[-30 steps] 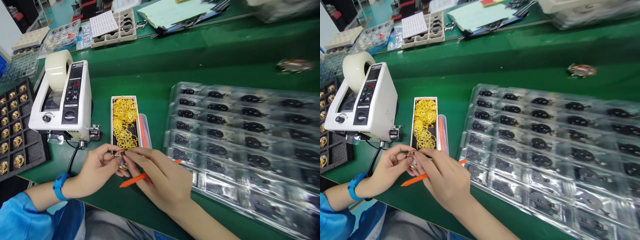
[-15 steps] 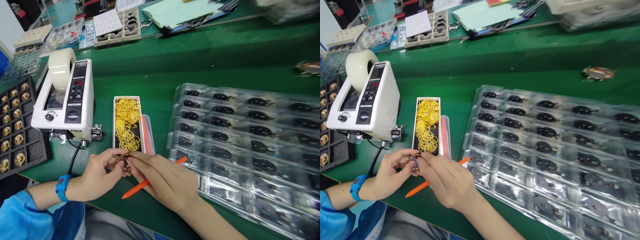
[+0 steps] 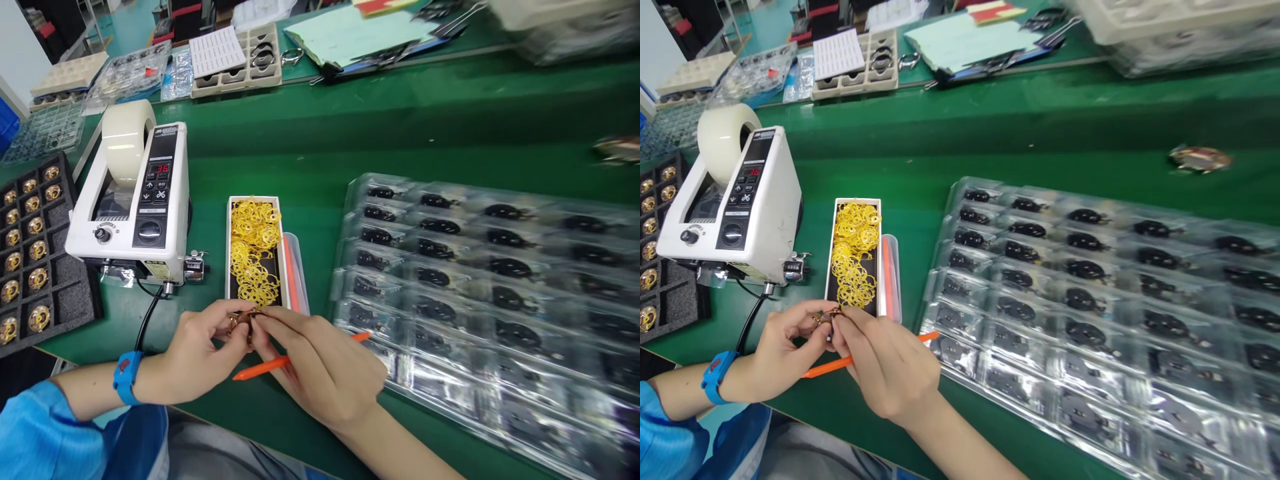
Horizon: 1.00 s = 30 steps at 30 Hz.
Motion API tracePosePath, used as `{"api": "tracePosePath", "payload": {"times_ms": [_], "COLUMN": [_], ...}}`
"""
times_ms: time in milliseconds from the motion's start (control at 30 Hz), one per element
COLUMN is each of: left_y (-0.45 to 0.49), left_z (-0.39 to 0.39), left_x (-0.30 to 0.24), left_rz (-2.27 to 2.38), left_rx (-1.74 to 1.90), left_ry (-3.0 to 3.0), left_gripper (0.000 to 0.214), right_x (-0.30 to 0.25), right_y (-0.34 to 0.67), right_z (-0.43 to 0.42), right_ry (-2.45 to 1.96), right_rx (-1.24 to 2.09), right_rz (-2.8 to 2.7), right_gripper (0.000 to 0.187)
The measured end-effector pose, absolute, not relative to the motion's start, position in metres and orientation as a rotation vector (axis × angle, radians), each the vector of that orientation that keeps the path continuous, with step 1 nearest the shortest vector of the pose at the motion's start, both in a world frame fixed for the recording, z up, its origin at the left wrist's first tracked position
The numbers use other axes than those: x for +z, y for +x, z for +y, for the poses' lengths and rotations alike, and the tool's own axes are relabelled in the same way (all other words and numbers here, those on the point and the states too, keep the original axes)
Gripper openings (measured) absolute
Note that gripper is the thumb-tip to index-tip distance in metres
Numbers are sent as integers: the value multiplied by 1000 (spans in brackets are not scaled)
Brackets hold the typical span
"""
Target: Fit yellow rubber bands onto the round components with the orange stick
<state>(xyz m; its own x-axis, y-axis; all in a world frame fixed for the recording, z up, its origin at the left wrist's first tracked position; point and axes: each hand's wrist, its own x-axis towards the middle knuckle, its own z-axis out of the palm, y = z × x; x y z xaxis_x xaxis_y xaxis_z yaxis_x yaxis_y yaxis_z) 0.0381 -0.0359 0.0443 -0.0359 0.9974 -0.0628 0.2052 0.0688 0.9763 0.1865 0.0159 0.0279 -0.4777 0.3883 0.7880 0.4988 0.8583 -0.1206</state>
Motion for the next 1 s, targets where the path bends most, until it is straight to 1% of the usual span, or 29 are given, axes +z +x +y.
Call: {"api": "tracePosePath", "payload": {"times_ms": [267, 367, 433, 567, 700, 767, 800, 867, 933, 1000], "left_y": [38, 37, 36, 34, 31, 28, 28, 28, 29, 31], "left_z": [-35, -33, -31, -23, -17, -16, -16, -16, -17, -19], "left_x": [44, 46, 47, 49, 53, 55, 56, 57, 57, 55], "left_rz": [1376, 1332, 1304, 1236, 1170, 1157, 1170, 1233, 1272, 1245], "left_rx": [1068, 1061, 1057, 1083, 1059, 1035, 1033, 1046, 1050, 1042], "left_ry": [1232, 1129, 1002, 783, 714, 723, 739, 772, 761, 710], "left_gripper": [24, 19, 15, 26, 29, 26, 25, 24, 27, 32], "right_x": [27, 29, 32, 38, 44, 47, 49, 51, 52, 50], "right_y": [184, 184, 187, 197, 205, 208, 209, 210, 210, 207], "right_z": [15, 14, 14, 18, 27, 29, 28, 25, 20, 14], "right_ry": [-679, -696, -745, -800, -843, -806, -790, -769, -720, -662], "right_rx": [-179, -141, -32, 380, 767, 874, 868, 690, 372, 59], "right_rz": [-2117, -2123, -2128, -2055, -2060, -2125, -2129, -2093, -2078, -2109], "right_gripper": [9, 9, 8, 5, 9, 11, 11, 7, 3, 4]}}
